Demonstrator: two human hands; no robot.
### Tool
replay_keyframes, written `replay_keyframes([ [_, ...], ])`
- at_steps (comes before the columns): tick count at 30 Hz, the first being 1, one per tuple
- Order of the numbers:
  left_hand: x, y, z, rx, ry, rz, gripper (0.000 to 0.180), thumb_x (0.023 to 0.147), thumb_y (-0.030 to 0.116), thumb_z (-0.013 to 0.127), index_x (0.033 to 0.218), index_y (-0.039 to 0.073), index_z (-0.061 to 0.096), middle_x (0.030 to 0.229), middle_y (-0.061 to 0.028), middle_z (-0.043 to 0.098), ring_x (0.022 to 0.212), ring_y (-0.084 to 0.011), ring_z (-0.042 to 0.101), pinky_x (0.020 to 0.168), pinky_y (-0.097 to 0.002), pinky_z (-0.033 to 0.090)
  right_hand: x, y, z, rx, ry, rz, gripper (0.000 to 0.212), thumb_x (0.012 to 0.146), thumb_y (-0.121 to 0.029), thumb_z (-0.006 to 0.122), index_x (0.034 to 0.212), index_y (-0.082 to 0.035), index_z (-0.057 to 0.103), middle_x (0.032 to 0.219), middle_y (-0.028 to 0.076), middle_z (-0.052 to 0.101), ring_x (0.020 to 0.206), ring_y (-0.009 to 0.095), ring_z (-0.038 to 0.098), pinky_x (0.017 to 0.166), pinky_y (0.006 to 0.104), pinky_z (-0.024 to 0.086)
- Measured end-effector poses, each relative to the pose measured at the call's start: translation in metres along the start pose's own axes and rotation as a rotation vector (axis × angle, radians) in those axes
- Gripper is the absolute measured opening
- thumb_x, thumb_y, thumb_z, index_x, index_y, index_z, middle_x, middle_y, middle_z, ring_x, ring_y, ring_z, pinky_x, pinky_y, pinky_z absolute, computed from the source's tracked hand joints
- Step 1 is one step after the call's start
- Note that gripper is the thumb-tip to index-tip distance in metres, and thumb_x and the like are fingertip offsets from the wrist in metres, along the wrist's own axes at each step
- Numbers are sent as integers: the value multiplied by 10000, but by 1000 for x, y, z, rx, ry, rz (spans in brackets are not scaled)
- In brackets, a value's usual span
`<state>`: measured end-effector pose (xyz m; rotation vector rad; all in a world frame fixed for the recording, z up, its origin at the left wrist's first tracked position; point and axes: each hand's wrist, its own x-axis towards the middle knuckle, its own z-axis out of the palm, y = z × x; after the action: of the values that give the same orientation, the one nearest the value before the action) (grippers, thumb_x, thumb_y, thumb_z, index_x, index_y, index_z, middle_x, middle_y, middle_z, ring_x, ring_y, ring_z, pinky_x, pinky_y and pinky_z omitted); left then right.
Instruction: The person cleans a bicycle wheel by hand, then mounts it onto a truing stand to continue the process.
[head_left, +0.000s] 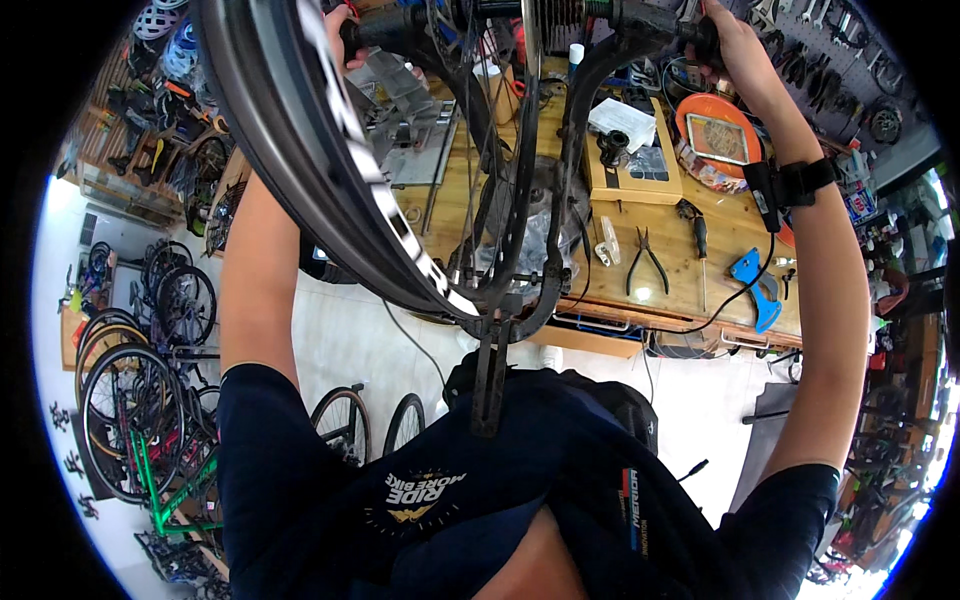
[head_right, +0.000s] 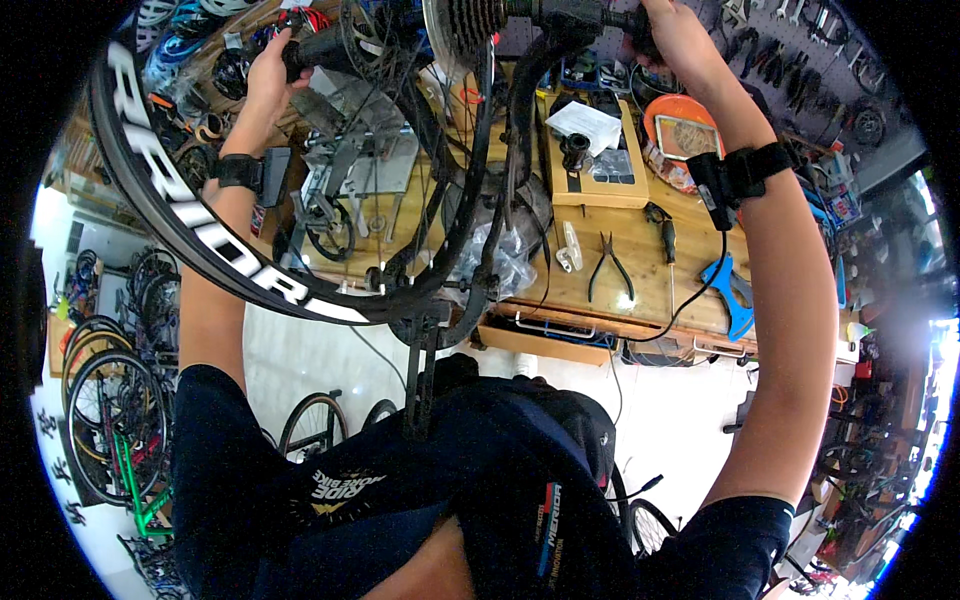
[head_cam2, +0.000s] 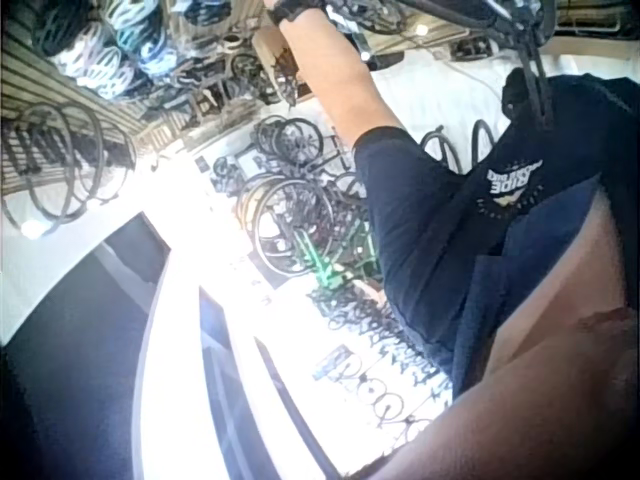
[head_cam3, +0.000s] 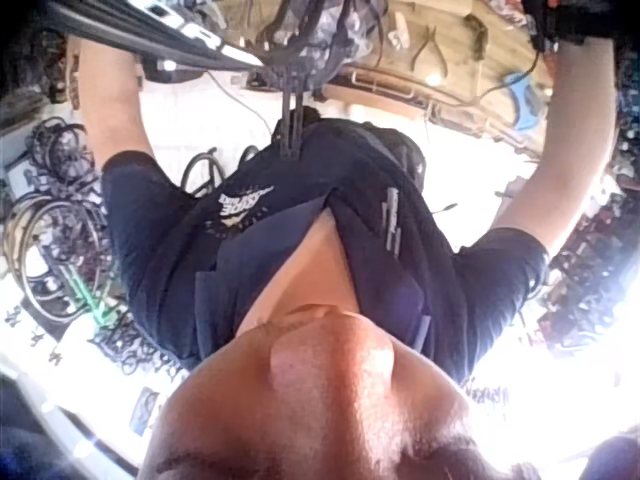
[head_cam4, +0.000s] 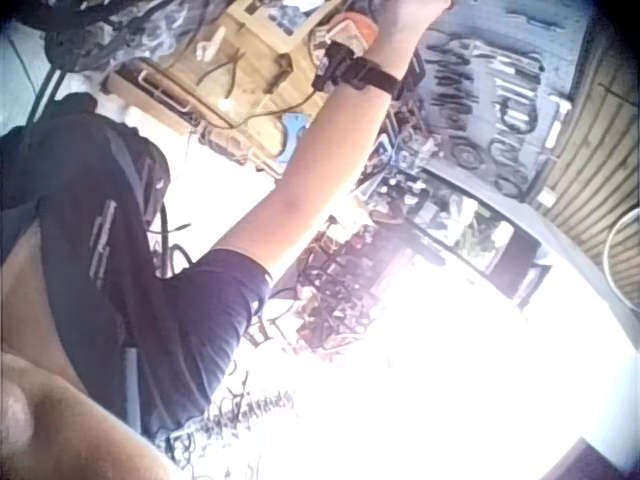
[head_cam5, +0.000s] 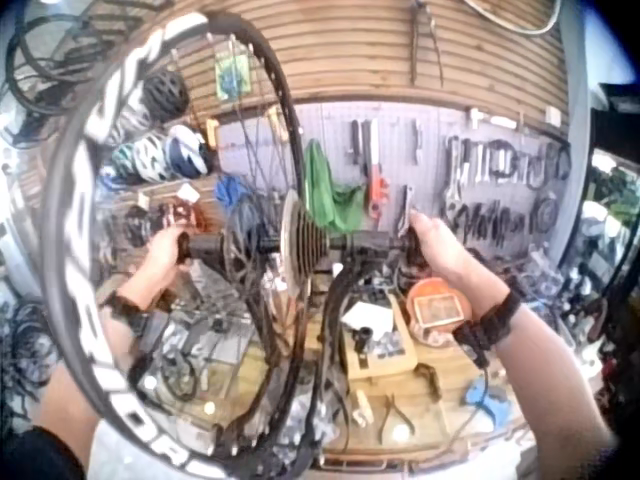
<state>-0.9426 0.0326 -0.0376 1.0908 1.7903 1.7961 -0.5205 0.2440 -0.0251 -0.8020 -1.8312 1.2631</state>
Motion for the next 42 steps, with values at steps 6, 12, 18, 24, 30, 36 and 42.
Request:
replay_keyframes([
  [6,2,-22,-5,-18,149,268,461,1014,417,420,1009,-12,586,779,-125,586,619,-214,524,599,-389,411,7,25,13,-96,177,-290,483,1032,-407,362,856,-32,612,633,-15,510,508,79,441,467,258,346],
  [12,-86,6,12,686,86,700,443,997,358,470,1176,-44,519,1032,-135,582,966,-214,561,909,-366,424,11,2,-24,-716,186,-632,536,977,-461,466,1133,35,598,917,171,677,813,310,658,748,385,495],
  [18,-243,6,60,289,-606,230,479,989,202,535,1399,-16,418,1262,-117,571,1166,-165,537,1009,-315,400,21,-7,2,-924,-38,-583,606,963,-533,478,1103,29,653,898,217,678,836,356,663,776,395,505],
  [24,-250,-15,72,-297,-714,-101,586,1000,211,530,1490,11,278,1278,-148,573,1134,-172,561,1003,-293,415,7,-15,10,-907,49,-540,619,932,-574,481,941,2,707,747,242,649,778,424,637,758,467,509],
  [30,-253,-4,67,-208,-677,-72,625,975,299,578,1451,-12,320,1193,-194,621,1091,-223,604,1010,-357,429,3,-19,11,-932,50,-515,616,935,-574,478,986,-6,712,769,242,659,794,414,648,774,461,514],
  [36,-252,58,60,-157,-589,104,607,974,309,534,1416,-53,331,1119,-222,644,988,-238,635,917,-373,470,5,-14,7,-950,65,-547,617,944,-571,464,946,2,694,740,235,636,758,413,631,750,465,501],
  [42,-233,37,59,-34,-203,160,381,968,177,524,1280,-36,480,1068,-159,645,927,-196,613,851,-306,461,2,-13,13,-847,87,-560,591,961,-539,476,859,25,624,639,215,542,642,401,571,645,446,458],
])
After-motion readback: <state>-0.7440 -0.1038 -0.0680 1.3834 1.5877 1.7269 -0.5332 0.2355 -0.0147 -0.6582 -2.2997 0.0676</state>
